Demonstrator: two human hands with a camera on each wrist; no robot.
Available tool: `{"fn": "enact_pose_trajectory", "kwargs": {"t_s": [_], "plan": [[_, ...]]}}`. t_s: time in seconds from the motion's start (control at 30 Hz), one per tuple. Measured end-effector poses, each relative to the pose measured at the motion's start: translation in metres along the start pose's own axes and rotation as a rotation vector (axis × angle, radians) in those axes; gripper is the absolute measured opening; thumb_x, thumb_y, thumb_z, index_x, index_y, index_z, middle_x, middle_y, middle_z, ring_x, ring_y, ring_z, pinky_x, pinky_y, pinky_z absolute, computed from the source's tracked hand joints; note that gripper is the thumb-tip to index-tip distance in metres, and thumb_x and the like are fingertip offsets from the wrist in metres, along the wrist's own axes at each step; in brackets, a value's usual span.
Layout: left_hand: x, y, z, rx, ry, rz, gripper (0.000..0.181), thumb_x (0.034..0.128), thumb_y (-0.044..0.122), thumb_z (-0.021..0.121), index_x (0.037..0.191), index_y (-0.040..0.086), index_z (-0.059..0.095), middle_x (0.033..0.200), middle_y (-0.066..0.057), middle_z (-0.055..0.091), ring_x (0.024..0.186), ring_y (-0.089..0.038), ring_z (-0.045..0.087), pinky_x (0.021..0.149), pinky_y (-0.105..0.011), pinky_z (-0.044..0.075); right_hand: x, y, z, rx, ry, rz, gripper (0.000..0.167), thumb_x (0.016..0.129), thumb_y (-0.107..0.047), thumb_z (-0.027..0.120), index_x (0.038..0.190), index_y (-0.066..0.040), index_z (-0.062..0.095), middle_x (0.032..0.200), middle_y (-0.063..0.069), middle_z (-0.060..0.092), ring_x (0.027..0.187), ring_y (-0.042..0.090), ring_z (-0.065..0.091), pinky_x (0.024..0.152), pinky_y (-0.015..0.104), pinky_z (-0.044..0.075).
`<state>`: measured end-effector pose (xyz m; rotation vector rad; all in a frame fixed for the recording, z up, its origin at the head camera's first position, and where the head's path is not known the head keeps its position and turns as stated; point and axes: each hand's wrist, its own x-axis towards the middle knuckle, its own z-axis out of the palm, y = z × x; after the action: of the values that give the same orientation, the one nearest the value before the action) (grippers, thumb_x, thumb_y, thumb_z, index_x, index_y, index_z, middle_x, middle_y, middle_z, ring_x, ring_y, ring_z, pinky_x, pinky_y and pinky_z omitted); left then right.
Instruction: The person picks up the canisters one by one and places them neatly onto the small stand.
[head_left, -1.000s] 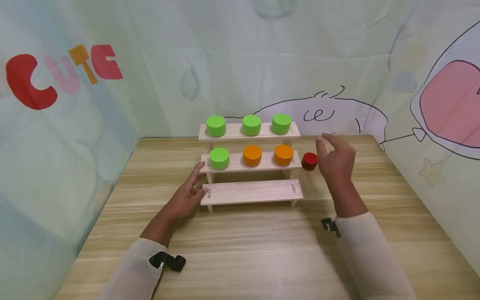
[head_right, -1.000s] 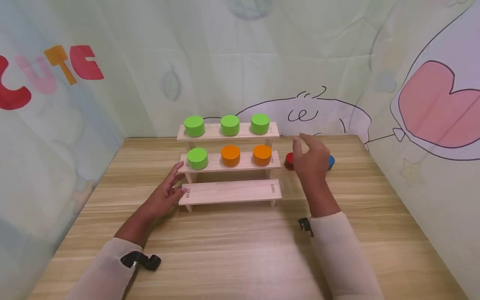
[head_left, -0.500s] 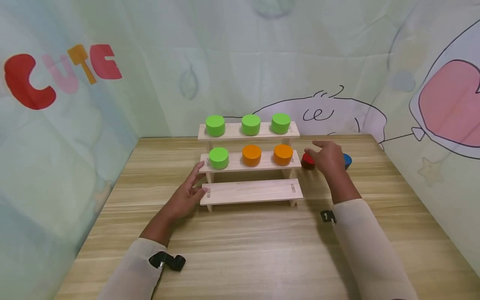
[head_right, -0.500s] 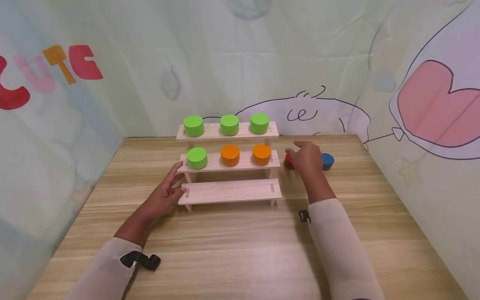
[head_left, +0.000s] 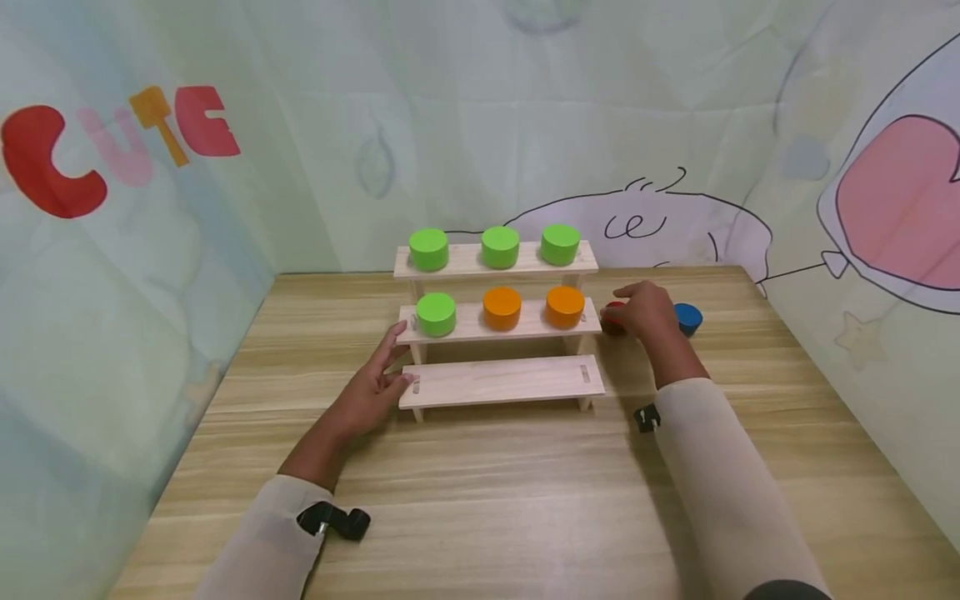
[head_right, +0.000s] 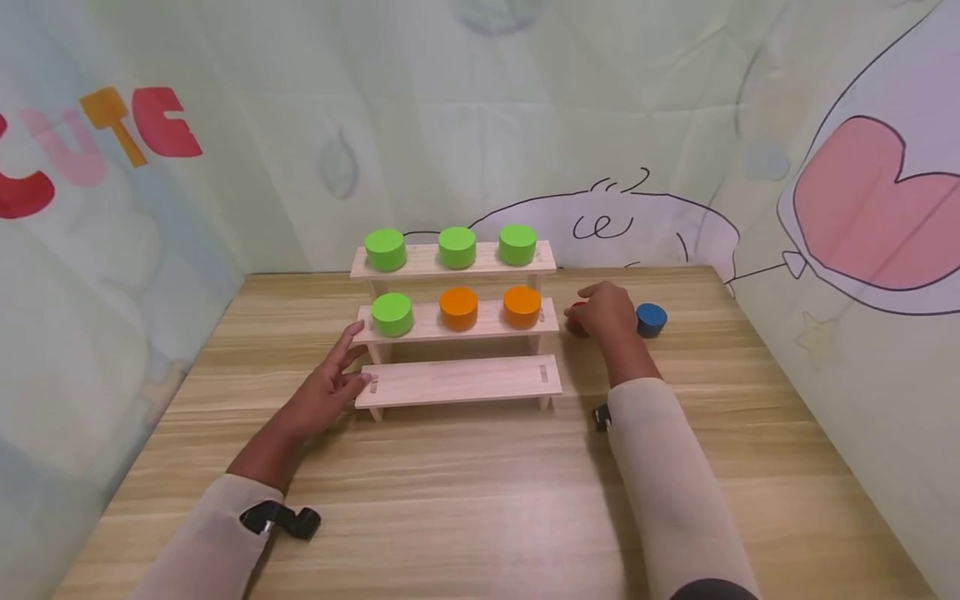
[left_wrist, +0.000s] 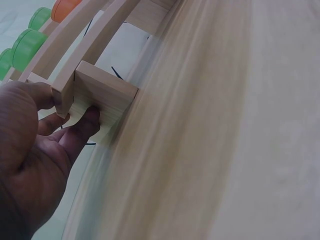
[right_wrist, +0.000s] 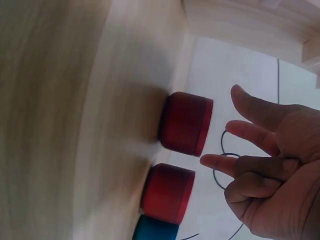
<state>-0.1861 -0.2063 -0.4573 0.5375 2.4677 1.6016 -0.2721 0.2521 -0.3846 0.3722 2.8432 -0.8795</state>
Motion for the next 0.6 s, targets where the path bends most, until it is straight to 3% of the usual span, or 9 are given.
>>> {"fn": "enact_pose_trajectory", "kwargs": {"t_s": [0.3, 0.6], "plan": [[0.0013, 0.0021, 0.0006, -0.012, -0.003, 0.01, 0.086, 0.1121, 0.003, 0.057, 0.177, 0.032, 0.008, 0.178, -0.03, 0.026, 0.148, -0.057, 0.052, 0.114, -0.056, 0.055, 0.0053, 0.0036, 0.0008, -0.011, -0.08, 0.037, 0.061, 0.098, -0.028, 0.083, 0.152, -0.008, 0.065, 0.148, 0.027, 0.06, 0.126, 0.041, 0.053, 0.106, 0.05, 0.056], [0.0011, 0.0029, 0.0002, -0.012, -0.003, 0.001, 0.087, 0.1122, 0.004, 0.057, 0.177, 0.035, 0.008, 0.178, -0.029, 0.026, 0.148, -0.057, 0.053, 0.114, -0.057, 0.055, 0.0078, 0.003, 0.0015, -0.06, -0.103, 0.031, 0.056, 0.097, -0.022, 0.086, 0.148, -0.006, 0.068, 0.148, 0.026, 0.063, 0.123, 0.04, 0.053, 0.111, 0.052, 0.054]]}}
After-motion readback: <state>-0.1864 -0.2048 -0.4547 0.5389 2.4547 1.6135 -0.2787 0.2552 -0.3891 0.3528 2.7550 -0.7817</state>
